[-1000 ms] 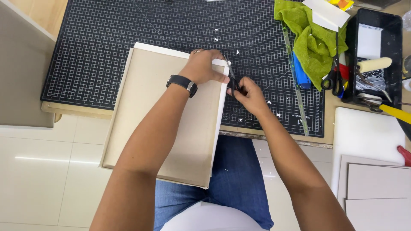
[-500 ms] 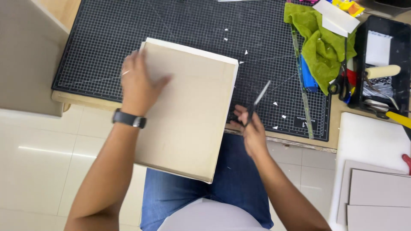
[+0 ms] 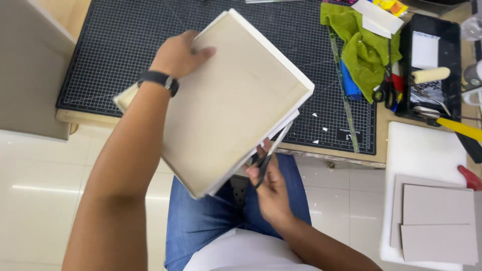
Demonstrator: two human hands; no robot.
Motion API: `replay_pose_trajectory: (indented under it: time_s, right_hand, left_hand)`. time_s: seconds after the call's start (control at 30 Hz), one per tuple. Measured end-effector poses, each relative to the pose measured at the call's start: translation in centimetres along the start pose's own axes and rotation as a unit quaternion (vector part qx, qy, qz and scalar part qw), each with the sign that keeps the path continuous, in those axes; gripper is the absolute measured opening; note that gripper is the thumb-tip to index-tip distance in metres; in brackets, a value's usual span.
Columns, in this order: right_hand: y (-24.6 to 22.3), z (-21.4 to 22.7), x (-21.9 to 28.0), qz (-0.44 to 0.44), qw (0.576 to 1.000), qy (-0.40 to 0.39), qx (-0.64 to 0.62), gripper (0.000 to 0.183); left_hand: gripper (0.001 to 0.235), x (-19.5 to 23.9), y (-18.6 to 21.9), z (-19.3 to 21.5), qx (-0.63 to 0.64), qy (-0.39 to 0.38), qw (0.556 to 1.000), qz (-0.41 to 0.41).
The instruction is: The person trims excess paper from the edges of a canvas using scissors, then applies a white coating to the edges with a small roller and smooths the surface with a red plastic card. The person works on a single canvas placed on a cutting mat.
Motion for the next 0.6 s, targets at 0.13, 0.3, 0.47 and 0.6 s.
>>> replay_pose_trajectory:
  time_s: [0.13, 0.3, 0.47, 0.6]
  right_hand:
    - [1.8, -0.7, 1.2, 0.005, 0.999, -0.019, -0.042, 0.071]
    - [7.8, 2.2, 1.8, -0.089, 0.991, -0.014, -0.094, 0.072]
    - [0.6, 6.2, -0.2, 0.042, 0.998, 0.027, 0.049, 0.043]
    - [-0.7, 16.7, -0.8, 0.091, 0.967, 0.189, 0.143, 0.009]
  left_hand:
    - [0.064, -6.1, 3.2, -4.9, -0.05, -0.018, 0.997, -0.047]
    - [0.069, -6.6, 8.9, -10.3, -0.082, 0.016, 0.98, -0.182]
    - [0.048, 4.9, 16.0, -11.3, -0.077, 0.07, 0.954, -0.282]
    - [0.053, 15.4, 20.6, -10.3, -0.057, 0.08, 0.94, -0.328]
Point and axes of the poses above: each hand's wrist, its own x-axis away from the middle knuckle, its own z-axis out of the back of the hand, y = z × x, the point moved 10 cm from there along -x, towards the middle knuckle, and after that the axes turned 7 degrees about -x, right-handed, at the moved point
